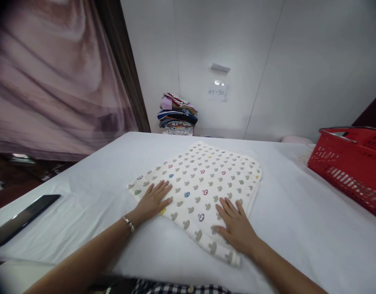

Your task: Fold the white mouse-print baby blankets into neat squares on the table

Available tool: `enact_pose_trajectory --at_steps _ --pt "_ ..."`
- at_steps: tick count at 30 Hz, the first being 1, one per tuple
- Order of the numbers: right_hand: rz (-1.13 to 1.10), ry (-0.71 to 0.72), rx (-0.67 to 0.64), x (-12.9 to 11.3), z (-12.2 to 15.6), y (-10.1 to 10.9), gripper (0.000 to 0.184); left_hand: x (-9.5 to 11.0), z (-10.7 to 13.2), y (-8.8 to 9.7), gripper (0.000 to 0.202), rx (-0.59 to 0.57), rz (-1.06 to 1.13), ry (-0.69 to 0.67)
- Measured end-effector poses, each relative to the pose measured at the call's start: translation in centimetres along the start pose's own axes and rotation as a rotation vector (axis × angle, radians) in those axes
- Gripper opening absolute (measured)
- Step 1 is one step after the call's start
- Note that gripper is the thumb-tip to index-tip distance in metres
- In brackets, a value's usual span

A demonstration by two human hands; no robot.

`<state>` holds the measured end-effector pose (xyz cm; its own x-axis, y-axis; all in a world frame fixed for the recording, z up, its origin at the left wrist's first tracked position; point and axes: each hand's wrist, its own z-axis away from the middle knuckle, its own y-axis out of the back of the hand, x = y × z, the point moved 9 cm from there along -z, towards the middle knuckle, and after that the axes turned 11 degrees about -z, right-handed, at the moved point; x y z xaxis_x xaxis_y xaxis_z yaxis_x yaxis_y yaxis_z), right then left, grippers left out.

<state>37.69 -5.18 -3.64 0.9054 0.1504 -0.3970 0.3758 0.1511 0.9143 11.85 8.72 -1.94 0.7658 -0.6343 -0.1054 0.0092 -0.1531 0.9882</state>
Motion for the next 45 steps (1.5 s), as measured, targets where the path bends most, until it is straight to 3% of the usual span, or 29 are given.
enact_pose_trajectory --at_steps 6,10,12,19,22,26,28,30,34,38,41,45 --pt "-0.094 0.005 -0.007 -1.9 1.6 -0.2 0.066 0.7 0.6 0.6 0.06 -0.038 0.048 -0.004" --pt "-0.153 0.165 -0.059 -5.3 3.3 -0.8 0.066 4.7 2.5 2.0 0.063 0.037 0.079 -0.245" --pt "-0.161 0.179 -0.07 -6.0 3.8 -1.2 0.067 6.3 3.4 2.2 0.068 0.061 0.076 -0.341" --pt "-0.326 0.236 -0.018 -7.3 5.2 -0.8 0.068 7.1 3.4 3.2 0.057 0.188 0.056 -0.35" --pt "-0.473 0.144 0.208 -4.4 5.3 1.5 0.051 9.0 3.6 3.9 0.052 0.187 0.112 -0.418" --pt "-0.752 -0.314 0.616 4.9 6.5 5.4 0.028 13.2 3.8 5.6 0.05 0.095 0.306 -0.5" --pt "-0.957 -0.545 0.665 8.6 7.0 5.4 0.026 15.3 2.9 6.7 0.046 0.01 0.44 -0.46" --pt "-1.168 -0.697 0.654 10.5 7.2 4.7 0.029 17.6 1.3 7.6 0.04 -0.077 0.551 -0.408" --pt "-1.424 -0.709 0.593 10.7 6.0 3.8 0.019 22.6 -3.6 8.9 0.034 -0.1 0.579 -0.364" --pt "-1.502 -0.65 0.521 10.4 4.5 3.1 0.005 26.2 -8.7 6.6 0.029 -0.163 0.528 -0.251" --pt "-1.468 -0.66 0.537 11.0 4.0 2.9 0.006 26.9 -11.1 4.3 0.032 -0.192 0.486 -0.12" --pt "-1.403 -0.66 0.536 11.2 3.4 2.6 0.008 26.6 -12.5 2.4 0.031 -0.204 0.453 -0.029"
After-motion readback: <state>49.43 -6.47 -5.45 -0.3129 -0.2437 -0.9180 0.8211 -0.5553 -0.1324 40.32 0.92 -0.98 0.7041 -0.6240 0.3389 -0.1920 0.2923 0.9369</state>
